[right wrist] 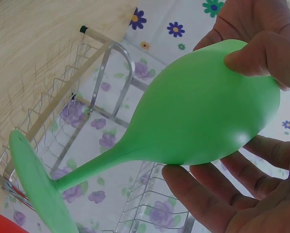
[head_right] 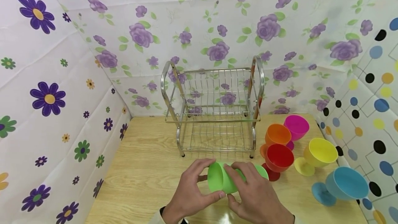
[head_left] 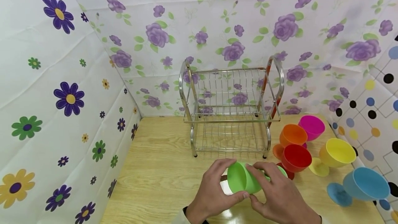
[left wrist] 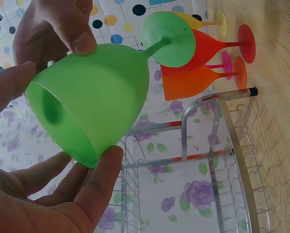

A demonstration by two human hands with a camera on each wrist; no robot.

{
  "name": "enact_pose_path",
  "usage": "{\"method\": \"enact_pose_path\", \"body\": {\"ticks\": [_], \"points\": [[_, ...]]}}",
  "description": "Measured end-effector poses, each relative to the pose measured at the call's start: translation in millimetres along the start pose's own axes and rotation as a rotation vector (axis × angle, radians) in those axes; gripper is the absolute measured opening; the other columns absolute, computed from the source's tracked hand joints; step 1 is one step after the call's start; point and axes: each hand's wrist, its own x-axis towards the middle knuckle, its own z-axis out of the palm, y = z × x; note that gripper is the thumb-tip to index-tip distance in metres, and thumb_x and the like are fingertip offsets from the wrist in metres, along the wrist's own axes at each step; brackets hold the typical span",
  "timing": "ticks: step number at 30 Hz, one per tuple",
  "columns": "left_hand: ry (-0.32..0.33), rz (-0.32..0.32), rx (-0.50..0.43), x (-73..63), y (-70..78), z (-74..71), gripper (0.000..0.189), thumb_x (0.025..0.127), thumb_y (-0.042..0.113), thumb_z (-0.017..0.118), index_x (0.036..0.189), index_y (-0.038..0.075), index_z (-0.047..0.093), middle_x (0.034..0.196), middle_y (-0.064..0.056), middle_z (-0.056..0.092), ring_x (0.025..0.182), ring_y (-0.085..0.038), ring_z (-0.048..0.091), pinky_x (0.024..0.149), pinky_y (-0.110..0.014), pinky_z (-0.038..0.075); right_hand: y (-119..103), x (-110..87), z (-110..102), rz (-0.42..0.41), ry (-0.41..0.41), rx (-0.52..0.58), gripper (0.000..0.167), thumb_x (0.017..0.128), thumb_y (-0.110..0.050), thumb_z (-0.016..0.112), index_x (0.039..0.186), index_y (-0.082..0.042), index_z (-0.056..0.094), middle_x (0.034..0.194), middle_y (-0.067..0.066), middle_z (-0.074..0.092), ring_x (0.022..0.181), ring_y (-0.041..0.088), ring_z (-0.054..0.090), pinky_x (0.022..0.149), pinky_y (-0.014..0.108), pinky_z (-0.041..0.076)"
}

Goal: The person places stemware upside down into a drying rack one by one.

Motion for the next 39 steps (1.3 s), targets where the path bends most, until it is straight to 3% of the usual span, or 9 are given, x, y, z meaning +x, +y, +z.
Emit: {"method": "enact_pose_path", "body": {"ticks": [3,16,20,24,29,32,34,36,39], "points": [[0.008,-0.004,-0.008,0.0,-0.4,0.3,0.075,0.086,0.043,0.088,0.152,0.025,0.055,0.144,0.001,0.058,0.127,-0.019,0.063,0.088,-0.026,0.064,-0.2,0.3,1.1,-0.001,0.017,0.003,0.079,0.099,-0.072,0.035,0.139,-0.013,0.068,0.126,0.004,0.064,0.110,0.017,0.062,0.082,0.039,0.068],[0.062,-0.032,-0.044,-0.9,-0.5,-1.7,0.073,0.083,0.041,0.092,0.146,0.028,0.058,0.141,0.002,0.059,0.127,-0.020,0.062,0.088,-0.025,0.064,-2.0,1.5,-0.2,0.015,0.013,0.012,0.078,0.101,-0.074,0.030,0.142,-0.017,0.065,0.134,0.004,0.063,0.117,0.019,0.062,0.084,0.039,0.068],[0.067,-0.055,-0.093,-2.0,-0.8,-3.0,0.072,0.082,0.039,0.093,0.144,0.030,0.058,0.141,0.003,0.058,0.127,-0.021,0.061,0.087,-0.025,0.064,-2.1,-0.5,-2.4,0.032,0.055,0.055,0.072,0.100,-0.073,0.041,0.139,-0.019,0.067,0.138,0.005,0.062,0.120,0.019,0.060,0.088,0.030,0.065],[0.091,-0.078,-0.150,-3.4,-1.4,-4.2,0.073,0.080,0.035,0.095,0.143,0.027,0.058,0.139,0.002,0.057,0.126,-0.022,0.061,0.088,-0.027,0.064,-2.7,-2.4,-3.6,0.039,0.183,0.150,0.063,0.101,-0.064,0.054,0.133,-0.013,0.072,0.134,0.008,0.064,0.118,0.019,0.061,0.101,0.012,0.054],[0.127,-0.047,-0.177,-3.7,-4.5,-5.0,0.075,0.080,0.030,0.095,0.143,0.020,0.057,0.139,-0.004,0.057,0.125,-0.026,0.060,0.087,-0.030,0.065,-6.4,-5.3,-4.6,0.099,0.304,0.255,0.054,0.101,-0.055,0.063,0.124,-0.008,0.075,0.123,0.008,0.068,0.112,0.016,0.063,0.107,0.004,0.044],[0.155,-0.009,-0.188,-4.3,-7.6,-5.9,0.074,0.080,0.026,0.095,0.143,0.020,0.056,0.137,-0.008,0.057,0.125,-0.028,0.061,0.085,-0.031,0.066,-8.5,-8.4,-4.5,0.179,0.319,0.284,0.043,0.090,-0.036,0.085,0.122,-0.010,0.076,0.119,0.005,0.070,0.109,0.013,0.066,0.107,0.004,0.044],[0.176,0.016,-0.209,-4.6,-10.1,-6.3,0.074,0.081,0.022,0.094,0.144,0.019,0.055,0.137,-0.010,0.057,0.124,-0.029,0.061,0.085,-0.032,0.066,-9.2,-10.3,-4.0,0.246,0.315,0.306,0.047,0.079,-0.020,0.093,0.122,-0.012,0.076,0.117,0.002,0.071,0.108,0.010,0.067,0.106,0.004,0.044],[0.193,0.040,-0.238,-4.8,-12.3,-6.2,0.073,0.082,0.017,0.093,0.144,0.017,0.054,0.136,-0.012,0.056,0.124,-0.030,0.061,0.086,-0.034,0.066,-9.9,-12.3,-3.2,0.322,0.297,0.325,0.056,0.069,-0.006,0.096,0.122,-0.013,0.076,0.116,0.000,0.071,0.107,0.007,0.068,0.104,0.004,0.045],[0.208,0.067,-0.297,-4.7,-14.4,-5.4,0.072,0.083,0.010,0.090,0.143,0.013,0.052,0.137,-0.015,0.054,0.125,-0.031,0.061,0.088,-0.039,0.066,-9.6,-14.1,-0.1,0.419,0.274,0.375,0.055,0.071,-0.002,0.096,0.120,-0.015,0.075,0.114,-0.003,0.070,0.106,0.004,0.068,0.100,0.004,0.049]]}}
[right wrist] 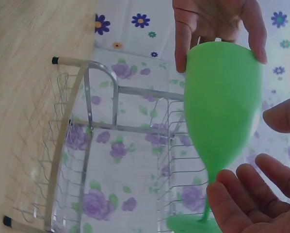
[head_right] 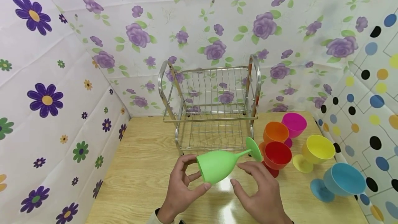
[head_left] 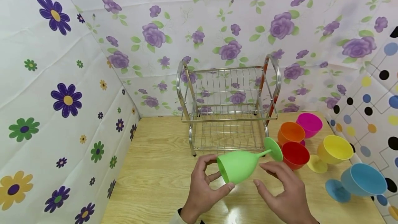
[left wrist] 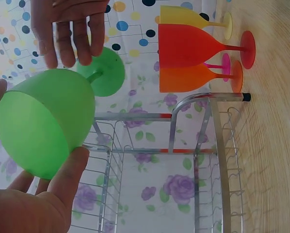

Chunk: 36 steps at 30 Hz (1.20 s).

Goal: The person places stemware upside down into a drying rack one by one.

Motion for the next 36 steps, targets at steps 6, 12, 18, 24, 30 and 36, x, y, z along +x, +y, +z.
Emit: {"method": "enact_pose_path", "body": {"ticks": [6,12,18,24,30,36], "points": [[0.004,0.017,-0.105,-0.8,0.4,0.5,0.072,0.083,0.001,0.085,0.144,0.002,0.047,0.138,-0.020,0.051,0.128,-0.030,0.058,0.094,-0.045,0.064,6.3,-0.3,7.9,0.140,-0.045,0.193,0.048,0.082,0.002,0.089,0.126,-0.011,0.071,0.121,0.000,0.068,0.110,0.007,0.071,0.094,0.017,0.059],[-0.004,0.009,-0.241,-3.5,-1.3,2.1,0.071,0.085,-0.009,0.078,0.145,-0.003,0.041,0.141,-0.024,0.048,0.133,-0.026,0.055,0.101,-0.050,0.061,14.2,0.2,16.6,0.197,-0.098,0.515,0.060,0.091,0.011,0.076,0.147,0.000,0.056,0.138,0.004,0.064,0.118,0.012,0.071,0.094,0.031,0.063],[-0.037,0.038,-0.367,-4.9,-4.8,4.7,0.070,0.085,-0.014,0.072,0.145,-0.010,0.035,0.141,-0.024,0.047,0.134,-0.027,0.054,0.101,-0.053,0.061,15.2,1.5,20.0,0.207,-0.117,0.789,0.056,0.095,0.021,0.061,0.148,0.014,0.046,0.140,0.002,0.064,0.121,0.013,0.071,0.093,0.035,0.064],[-0.061,0.065,-0.453,-7.3,-8.2,5.5,0.071,0.085,-0.014,0.070,0.144,-0.016,0.030,0.141,-0.023,0.047,0.132,-0.026,0.055,0.098,-0.052,0.063,11.4,3.1,20.7,0.235,-0.097,0.879,0.050,0.095,0.023,0.057,0.143,0.012,0.052,0.133,0.005,0.068,0.117,0.016,0.072,0.093,0.031,0.064],[-0.096,0.045,-0.535,-12.3,-9.9,8.3,0.071,0.086,-0.011,0.068,0.146,-0.014,0.029,0.144,-0.020,0.045,0.134,-0.025,0.055,0.100,-0.050,0.062,7.5,1.1,19.6,0.285,-0.125,0.972,0.054,0.096,0.020,0.058,0.146,0.001,0.055,0.133,0.006,0.068,0.116,0.017,0.072,0.093,0.030,0.065],[-0.096,0.056,-0.563,-13.7,-10.1,10.3,0.070,0.087,-0.012,0.068,0.147,-0.012,0.030,0.144,-0.020,0.045,0.135,-0.027,0.055,0.102,-0.050,0.062,4.4,1.2,19.0,0.303,-0.125,0.984,0.054,0.096,0.020,0.058,0.146,-0.001,0.055,0.133,0.005,0.067,0.116,0.016,0.071,0.093,0.029,0.064]]}}
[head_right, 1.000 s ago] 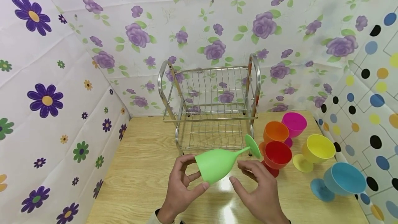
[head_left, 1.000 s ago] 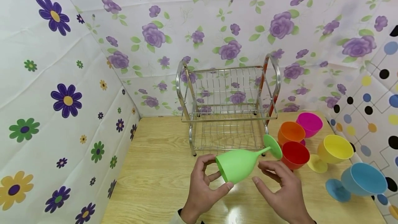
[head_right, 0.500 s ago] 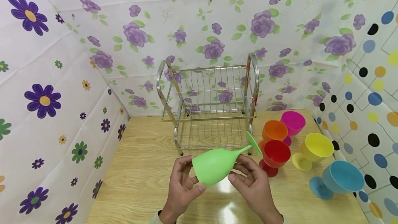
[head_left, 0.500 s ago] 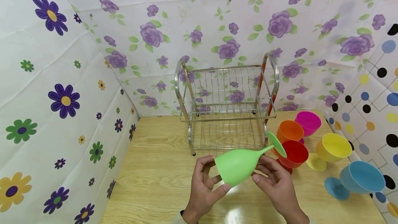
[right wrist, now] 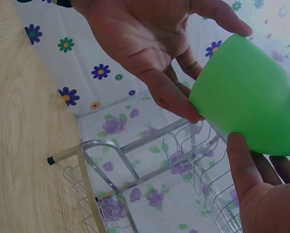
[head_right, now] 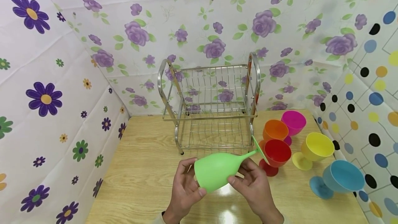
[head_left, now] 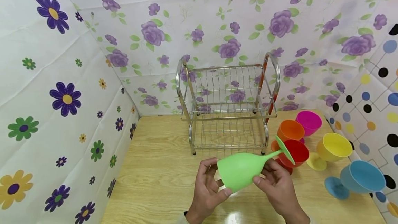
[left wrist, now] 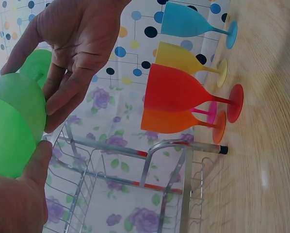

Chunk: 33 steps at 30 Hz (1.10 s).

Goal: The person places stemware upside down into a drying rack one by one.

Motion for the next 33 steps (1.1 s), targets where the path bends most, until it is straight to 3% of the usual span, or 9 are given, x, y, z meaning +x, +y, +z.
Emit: {"method": "enact_pose_path", "body": {"ticks": [11,15,19,25,29,33], "points": [[0.006,0.010,-0.008,2.3,-2.4,1.0,0.071,0.089,-0.009,0.068,0.148,-0.010,0.030,0.145,-0.019,0.045,0.136,-0.027,0.054,0.104,-0.048,0.061,-1.4,4.1,3.4,-0.012,0.012,0.011,0.055,0.096,0.019,0.058,0.147,0.001,0.054,0.133,0.006,0.067,0.116,0.017,0.070,0.094,0.029,0.064],[0.008,0.017,-0.003,3.8,-3.0,0.6,0.072,0.087,-0.009,0.068,0.147,-0.015,0.028,0.145,-0.019,0.045,0.136,-0.026,0.054,0.105,-0.048,0.060,-1.5,5.9,4.8,-0.030,0.007,0.026,0.055,0.095,0.020,0.058,0.148,0.003,0.053,0.132,0.007,0.066,0.116,0.018,0.070,0.095,0.028,0.064],[-0.003,0.032,0.039,4.6,-3.0,-0.8,0.073,0.086,-0.008,0.069,0.147,-0.014,0.030,0.144,-0.020,0.047,0.135,-0.026,0.054,0.105,-0.049,0.060,-1.7,6.7,3.4,-0.067,-0.038,0.047,0.055,0.096,0.020,0.057,0.149,0.004,0.051,0.133,0.006,0.065,0.118,0.017,0.069,0.096,0.029,0.064],[-0.001,-0.010,0.082,4.7,-0.8,-4.1,0.073,0.088,-0.005,0.070,0.151,-0.010,0.033,0.146,-0.020,0.047,0.136,-0.026,0.054,0.108,-0.047,0.059,-8.1,12.0,1.4,-0.081,-0.081,0.024,0.056,0.094,0.022,0.058,0.146,0.001,0.054,0.134,0.004,0.065,0.119,0.016,0.069,0.096,0.032,0.064],[-0.001,0.003,0.094,4.2,-1.6,-9.9,0.071,0.091,-0.006,0.067,0.150,-0.017,0.030,0.149,-0.021,0.047,0.137,-0.025,0.052,0.107,-0.043,0.060,-15.1,18.2,0.8,-0.077,-0.084,-0.013,0.054,0.092,0.023,0.060,0.142,0.003,0.055,0.133,0.005,0.066,0.119,0.018,0.070,0.097,0.034,0.063],[0.059,-0.022,0.168,2.9,-2.5,-18.9,0.058,0.098,-0.007,0.059,0.149,-0.016,0.033,0.151,-0.021,0.043,0.139,-0.026,0.050,0.106,-0.042,0.060,-24.4,25.6,-1.4,-0.056,-0.079,-0.071,0.053,0.091,0.022,0.062,0.142,0.006,0.054,0.131,0.004,0.068,0.119,0.018,0.070,0.099,0.035,0.063]]}}
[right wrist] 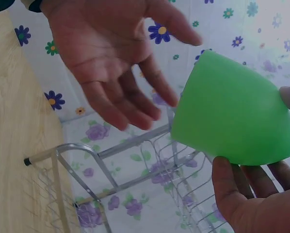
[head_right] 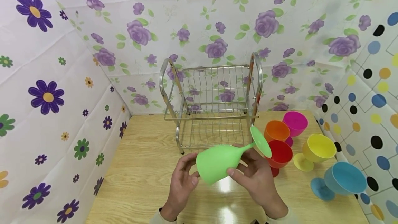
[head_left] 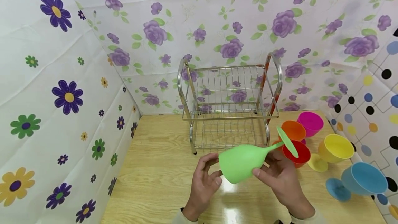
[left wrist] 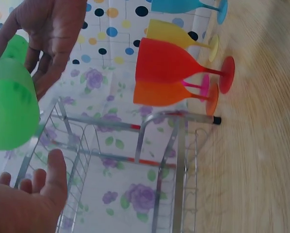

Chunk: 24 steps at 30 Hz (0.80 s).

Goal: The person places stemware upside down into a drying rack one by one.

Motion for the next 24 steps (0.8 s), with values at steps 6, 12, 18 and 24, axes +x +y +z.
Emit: {"method": "enact_pose_path", "body": {"ticks": [6,12,18,24], "points": [[0.220,-0.227,0.331,4.1,-6.3,-19.5,0.044,0.106,0.011,0.062,0.148,0.012,0.048,0.151,-0.007,0.045,0.138,-0.030,0.051,0.105,-0.031,0.059,-19.5,17.4,-2.8,-0.001,0.004,-0.146,0.055,0.089,0.022,0.067,0.142,0.011,0.053,0.135,-0.001,0.069,0.121,0.016,0.070,0.101,0.032,0.062],[0.353,-0.284,0.502,9.3,-19.9,-42.1,0.040,0.106,0.020,0.067,0.144,0.019,0.054,0.143,-0.005,0.051,0.133,-0.025,0.053,0.103,-0.031,0.060,-40.7,38.1,-2.6,-0.087,-0.006,-0.266,0.050,0.086,0.020,0.073,0.133,0.008,0.060,0.127,0.004,0.070,0.115,0.015,0.072,0.093,0.026,0.064],[0.446,-0.283,0.647,21.8,-33.0,-65.9,0.036,0.106,0.020,0.066,0.141,0.014,0.059,0.141,-0.011,0.051,0.131,-0.029,0.054,0.103,-0.044,0.061,-62.1,59.4,-2.7,-0.061,-0.011,-0.435,0.053,0.086,0.011,0.080,0.135,-0.002,0.062,0.121,0.003,0.069,0.111,0.014,0.071,0.093,0.023,0.063],[0.502,-0.255,0.769,39.1,-46.0,-89.3,0.040,0.104,0.016,0.068,0.142,0.006,0.059,0.141,-0.016,0.051,0.129,-0.038,0.055,0.103,-0.057,0.059,-80.0,83.0,5.0,-0.014,-0.032,-0.529,0.061,0.087,-0.002,0.085,0.141,-0.012,0.059,0.119,0.003,0.069,0.110,0.014,0.070,0.094,0.021,0.062]]}}
